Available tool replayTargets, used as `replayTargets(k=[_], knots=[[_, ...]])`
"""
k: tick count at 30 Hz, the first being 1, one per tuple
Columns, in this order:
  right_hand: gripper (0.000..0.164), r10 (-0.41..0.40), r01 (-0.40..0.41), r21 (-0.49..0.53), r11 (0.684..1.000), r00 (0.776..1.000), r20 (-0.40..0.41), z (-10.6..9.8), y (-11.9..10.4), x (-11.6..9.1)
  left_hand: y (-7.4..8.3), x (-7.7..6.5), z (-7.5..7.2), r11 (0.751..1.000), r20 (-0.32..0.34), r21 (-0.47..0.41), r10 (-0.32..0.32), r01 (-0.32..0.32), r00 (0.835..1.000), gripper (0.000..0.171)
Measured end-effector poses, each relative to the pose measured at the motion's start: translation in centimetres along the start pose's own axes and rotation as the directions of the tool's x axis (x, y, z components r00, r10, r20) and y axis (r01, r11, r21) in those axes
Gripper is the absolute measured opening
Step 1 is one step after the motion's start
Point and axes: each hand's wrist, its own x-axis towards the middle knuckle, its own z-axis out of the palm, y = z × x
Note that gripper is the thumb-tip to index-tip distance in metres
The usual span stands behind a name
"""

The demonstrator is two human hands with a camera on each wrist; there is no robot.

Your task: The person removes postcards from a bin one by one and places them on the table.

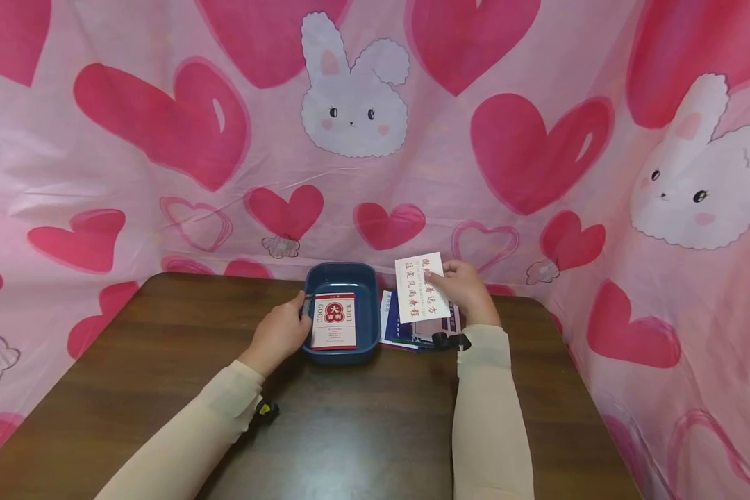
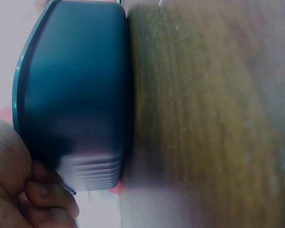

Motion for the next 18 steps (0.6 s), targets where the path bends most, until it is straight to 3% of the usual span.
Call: replayTargets(k=[12, 18], knots=[[0.052, 0.123, -0.128, -0.083, 0.988, 0.990, -0.071, -2.8, 3.7, 0.4, -0.3, 0.1, 0.1, 1.000, 0.002, -0.008, 0.008, -0.008, 1.000, 0.067], [0.051, 0.183, -0.184, -0.038, 0.982, 0.983, -0.033, -3.5, 5.7, 0.5, -0.3, 0.1, 0.1, 1.000, 0.004, -0.012, 0.007, -0.007, 1.000, 0.067]])
